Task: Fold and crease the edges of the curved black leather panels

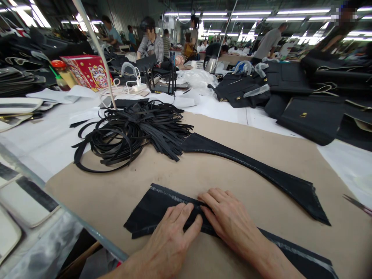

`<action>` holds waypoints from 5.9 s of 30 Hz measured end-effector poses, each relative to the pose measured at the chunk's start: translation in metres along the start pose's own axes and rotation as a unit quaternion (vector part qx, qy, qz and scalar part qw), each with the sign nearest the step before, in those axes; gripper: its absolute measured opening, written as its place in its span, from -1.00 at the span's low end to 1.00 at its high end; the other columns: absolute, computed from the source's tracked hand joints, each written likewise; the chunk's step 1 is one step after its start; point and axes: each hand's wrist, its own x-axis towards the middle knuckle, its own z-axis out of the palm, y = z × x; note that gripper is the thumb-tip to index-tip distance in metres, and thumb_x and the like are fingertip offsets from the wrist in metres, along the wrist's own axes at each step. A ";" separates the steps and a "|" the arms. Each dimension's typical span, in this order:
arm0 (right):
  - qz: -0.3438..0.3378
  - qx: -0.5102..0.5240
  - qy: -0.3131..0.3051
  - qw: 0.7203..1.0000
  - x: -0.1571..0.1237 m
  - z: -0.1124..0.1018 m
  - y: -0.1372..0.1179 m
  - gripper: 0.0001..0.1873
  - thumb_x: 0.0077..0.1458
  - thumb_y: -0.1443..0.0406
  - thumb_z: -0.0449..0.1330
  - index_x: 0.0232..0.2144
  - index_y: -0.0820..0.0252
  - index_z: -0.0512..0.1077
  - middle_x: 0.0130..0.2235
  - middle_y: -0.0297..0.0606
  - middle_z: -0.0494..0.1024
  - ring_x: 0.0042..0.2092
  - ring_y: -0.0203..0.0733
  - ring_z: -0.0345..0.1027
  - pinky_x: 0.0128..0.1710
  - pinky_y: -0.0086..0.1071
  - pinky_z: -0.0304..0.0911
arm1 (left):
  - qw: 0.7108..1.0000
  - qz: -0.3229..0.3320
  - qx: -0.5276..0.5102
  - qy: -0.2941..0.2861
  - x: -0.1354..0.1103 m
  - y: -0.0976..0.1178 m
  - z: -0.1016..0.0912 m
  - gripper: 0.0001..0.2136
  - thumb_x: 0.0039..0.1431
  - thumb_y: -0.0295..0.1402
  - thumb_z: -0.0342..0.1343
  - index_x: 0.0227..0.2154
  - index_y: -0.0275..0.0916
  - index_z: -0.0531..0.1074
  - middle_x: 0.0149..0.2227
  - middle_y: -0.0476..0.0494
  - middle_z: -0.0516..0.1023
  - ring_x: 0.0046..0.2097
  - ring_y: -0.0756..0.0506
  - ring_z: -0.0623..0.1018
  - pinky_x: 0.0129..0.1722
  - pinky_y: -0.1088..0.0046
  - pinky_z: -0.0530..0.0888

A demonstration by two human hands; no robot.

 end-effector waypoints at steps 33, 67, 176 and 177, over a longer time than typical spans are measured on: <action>-0.093 0.057 0.059 0.992 -0.016 0.007 0.008 -0.47 0.20 0.51 -0.01 0.14 -0.03 0.28 -0.01 -0.28 0.39 -0.04 -0.14 0.21 -0.03 -0.21 0.00 | 0.998 -0.049 -0.031 0.032 0.008 -0.045 -0.030 -0.79 0.27 -0.49 -0.05 -0.08 -0.28 0.39 -0.12 -0.17 0.49 -0.06 -0.16 0.45 -0.02 0.19 0.46; 0.069 0.044 0.063 0.995 0.065 0.025 -0.061 -0.90 0.21 0.42 0.11 -0.32 0.15 0.41 -0.22 -0.25 0.39 -0.13 -0.07 0.24 -0.19 -0.22 0.06 | 0.969 -0.148 -0.184 -0.078 0.021 -0.116 -0.060 -0.89 0.12 -0.55 0.05 -0.37 -0.24 0.42 -0.29 -0.06 0.44 -0.18 -0.07 0.42 -0.16 0.44 0.33; -0.142 -0.076 0.092 0.983 -0.063 0.008 0.034 -0.88 0.30 0.38 0.04 -0.18 0.25 0.37 -0.25 -0.25 0.38 -0.23 -0.15 0.17 -0.25 -0.26 0.10 | 0.991 0.135 0.016 -0.016 0.041 0.010 -0.018 -0.53 0.09 -0.71 -0.18 0.05 -0.36 0.32 -0.06 -0.23 0.46 -0.06 -0.13 0.44 -0.02 0.31 0.47; -0.142 -0.081 0.097 0.982 -0.063 0.008 0.034 -0.90 0.30 0.37 0.04 -0.22 0.25 0.37 -0.26 -0.25 0.37 -0.23 -0.15 0.17 -0.25 -0.26 0.10 | 0.991 0.133 0.010 -0.001 0.040 0.015 -0.013 -0.51 0.06 -0.72 -0.20 0.07 -0.39 0.29 -0.05 -0.24 0.46 -0.04 -0.13 0.43 0.00 0.32 0.46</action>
